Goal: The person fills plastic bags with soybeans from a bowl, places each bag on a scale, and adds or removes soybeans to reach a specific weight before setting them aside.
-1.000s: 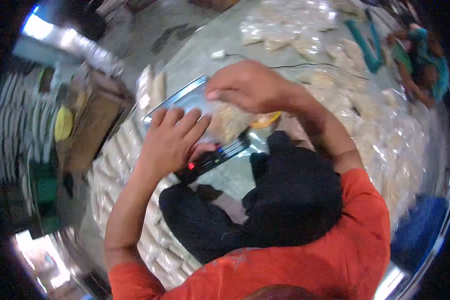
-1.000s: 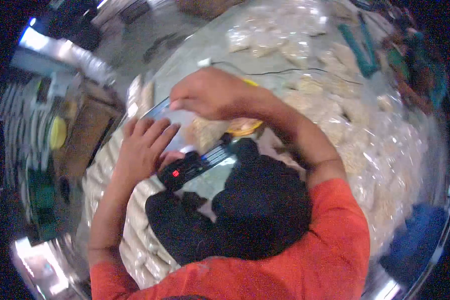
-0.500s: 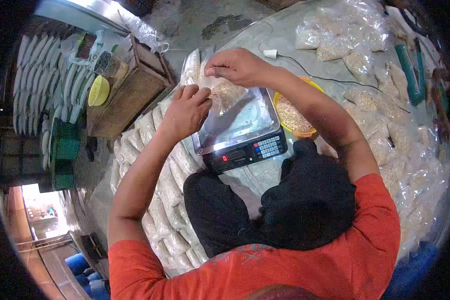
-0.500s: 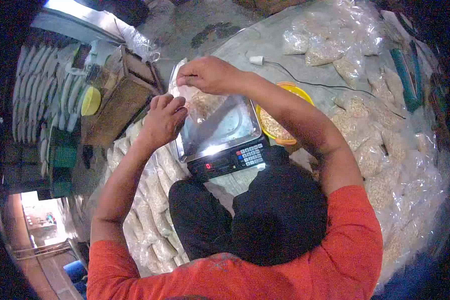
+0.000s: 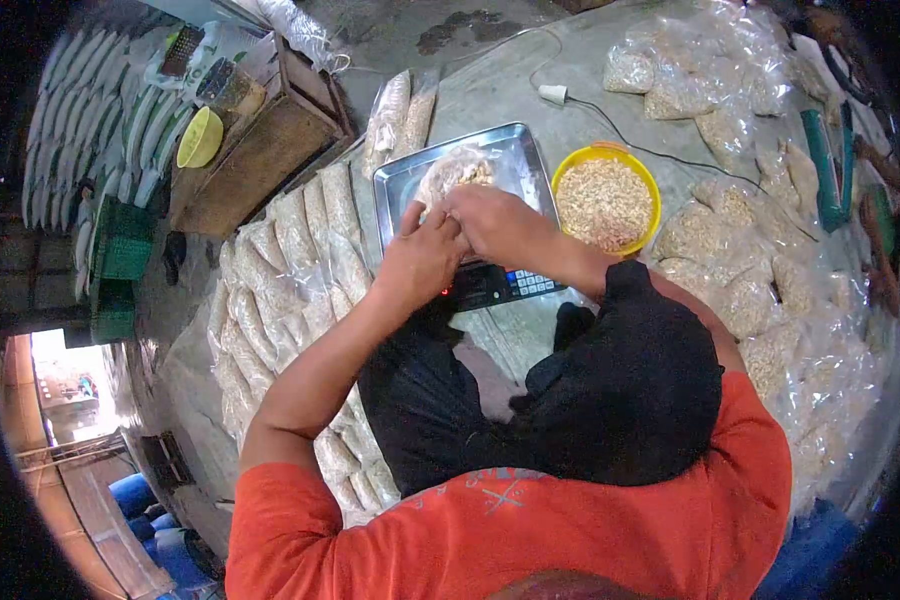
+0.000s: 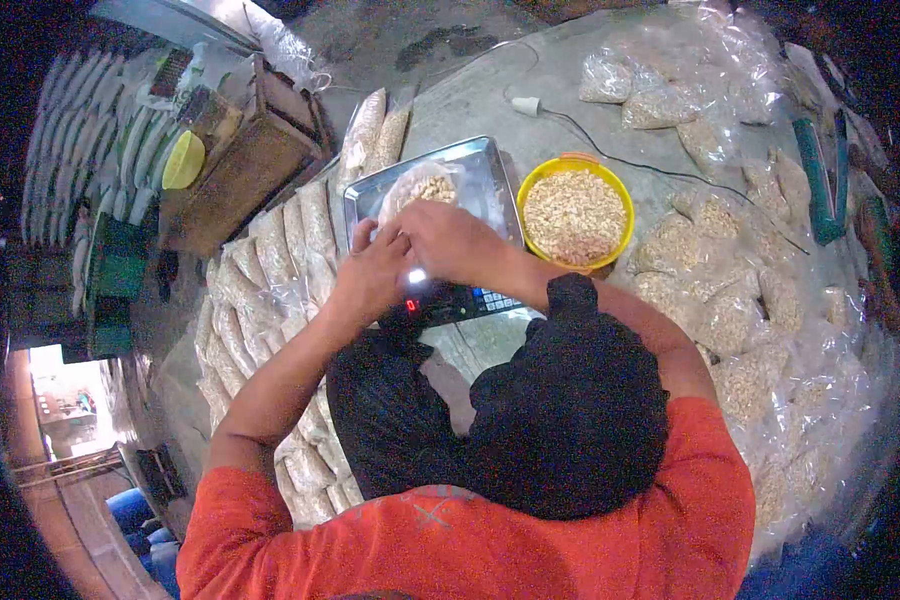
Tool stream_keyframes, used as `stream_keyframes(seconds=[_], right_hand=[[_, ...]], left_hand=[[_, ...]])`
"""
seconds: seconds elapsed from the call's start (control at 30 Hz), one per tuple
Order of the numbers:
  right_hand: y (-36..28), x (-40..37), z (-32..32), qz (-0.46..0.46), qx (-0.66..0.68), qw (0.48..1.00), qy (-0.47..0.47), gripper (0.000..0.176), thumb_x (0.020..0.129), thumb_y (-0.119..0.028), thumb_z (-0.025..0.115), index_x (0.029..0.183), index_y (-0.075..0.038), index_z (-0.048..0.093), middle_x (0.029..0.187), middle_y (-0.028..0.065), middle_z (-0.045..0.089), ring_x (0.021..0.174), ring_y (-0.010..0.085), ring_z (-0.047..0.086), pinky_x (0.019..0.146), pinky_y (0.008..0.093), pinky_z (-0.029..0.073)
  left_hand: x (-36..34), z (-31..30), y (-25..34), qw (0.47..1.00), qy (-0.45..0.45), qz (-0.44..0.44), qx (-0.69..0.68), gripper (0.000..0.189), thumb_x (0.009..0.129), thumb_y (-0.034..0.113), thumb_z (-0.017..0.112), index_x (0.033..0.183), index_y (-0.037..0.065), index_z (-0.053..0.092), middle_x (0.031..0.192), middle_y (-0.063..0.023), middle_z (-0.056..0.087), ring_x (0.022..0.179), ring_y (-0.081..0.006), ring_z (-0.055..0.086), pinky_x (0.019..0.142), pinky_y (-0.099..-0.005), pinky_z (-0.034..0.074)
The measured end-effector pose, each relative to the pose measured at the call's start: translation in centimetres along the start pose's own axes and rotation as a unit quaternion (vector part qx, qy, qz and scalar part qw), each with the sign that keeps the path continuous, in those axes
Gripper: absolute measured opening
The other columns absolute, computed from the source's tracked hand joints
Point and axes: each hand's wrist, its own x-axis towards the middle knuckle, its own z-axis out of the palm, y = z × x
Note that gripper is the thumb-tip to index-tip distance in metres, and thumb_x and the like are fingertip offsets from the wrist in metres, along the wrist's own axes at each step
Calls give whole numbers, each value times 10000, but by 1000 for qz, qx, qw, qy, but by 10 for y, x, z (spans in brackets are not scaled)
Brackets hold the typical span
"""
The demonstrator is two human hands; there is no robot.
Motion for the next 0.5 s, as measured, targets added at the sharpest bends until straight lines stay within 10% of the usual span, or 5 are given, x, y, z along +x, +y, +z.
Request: stream_keyframes(seconds=[0.2,0.37,0.5], right_hand=[[10,-3,-13,233,-183,930,-219,217,914,-97,626,1099,13,659,1006,228,724,905,424,732,748,530,577],[-15,-28,-48,183,-178,966,-40,247,996,-235,671,1119,-28,727,1016,214,746,888,393,746,734,476,587],[-23,-52,-85,151,-155,968,124,291,998,-240,658,1196,-32,711,1059,191,744,912,378,727,788,470,581]], left_hand=[[-1,-13,19,993,-86,-84,23,344,928,146,584,1266,135,649,1198,-46,679,1334,-263,536,1151,-554,316],[-5,-23,55,991,-69,-113,-15,308,946,224,637,1241,140,656,1173,-62,674,1288,-280,558,1125,-541,323],[-8,-21,136,917,54,-193,-346,382,894,398,770,1155,129,691,1133,-100,697,1173,-306,616,1031,-514,373]])
